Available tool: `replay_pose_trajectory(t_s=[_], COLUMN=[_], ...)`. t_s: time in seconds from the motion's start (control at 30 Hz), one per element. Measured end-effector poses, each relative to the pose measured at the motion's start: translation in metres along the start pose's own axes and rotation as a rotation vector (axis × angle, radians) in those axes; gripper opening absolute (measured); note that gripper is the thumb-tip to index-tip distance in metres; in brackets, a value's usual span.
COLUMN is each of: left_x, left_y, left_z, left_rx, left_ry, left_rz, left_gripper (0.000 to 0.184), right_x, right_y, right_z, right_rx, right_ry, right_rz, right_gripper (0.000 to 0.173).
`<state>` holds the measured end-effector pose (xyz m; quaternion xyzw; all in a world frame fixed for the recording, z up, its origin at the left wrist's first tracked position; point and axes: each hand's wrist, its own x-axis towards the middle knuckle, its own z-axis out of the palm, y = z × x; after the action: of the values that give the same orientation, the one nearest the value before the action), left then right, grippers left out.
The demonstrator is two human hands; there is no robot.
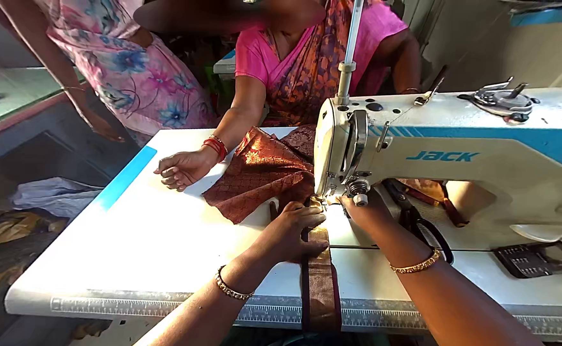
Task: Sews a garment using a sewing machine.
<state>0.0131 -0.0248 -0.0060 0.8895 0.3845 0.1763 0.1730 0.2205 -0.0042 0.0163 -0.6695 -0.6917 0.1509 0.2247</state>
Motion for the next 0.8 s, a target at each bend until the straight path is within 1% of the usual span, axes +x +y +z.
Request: replay_pose_trajectory(t_s=[0.1,0.23,0.37,0.53,0.67,0.8], left_x=[0.001,0.002,0.004,0.005,0.008,0.011], left_y=[0.0,-0.004,0.0,-0.004,0.002,-0.001], left_z=[-0.002,-0.001,-0.006,-0.005,-0.011,-0.01], left_rx=[-0.004,0.003,-0.008,-0.052,-0.075,-0.084], left_ry=[0.0,0.038,0.008,0.042,0.029,0.058], left_rz=[0.003,0.057,0.024,0.036,-0.029,-0.037], left_gripper=[0.054,0.054,0.053,0.05,0.045,0.049], right_x=[0.001,0.002,0.002,0.002,0.003,0.007], right_y=[0.003,0.003,0.002,0.003,0.004,0.003], right_z=[0.004,0.003,0.002,0.003,0.004,0.005], right_rx=[-0.01,-0.023,-0.009,0.019,0.011,-0.033], right_ry=[0.014,-0.006,-0.001,0.041,0.051,-0.006], right_rz=[-0.01,0.002,0.016,-0.019,-0.031,0.058], right_gripper=[0.028,0.028,0.027,0.027,0.027,0.033])
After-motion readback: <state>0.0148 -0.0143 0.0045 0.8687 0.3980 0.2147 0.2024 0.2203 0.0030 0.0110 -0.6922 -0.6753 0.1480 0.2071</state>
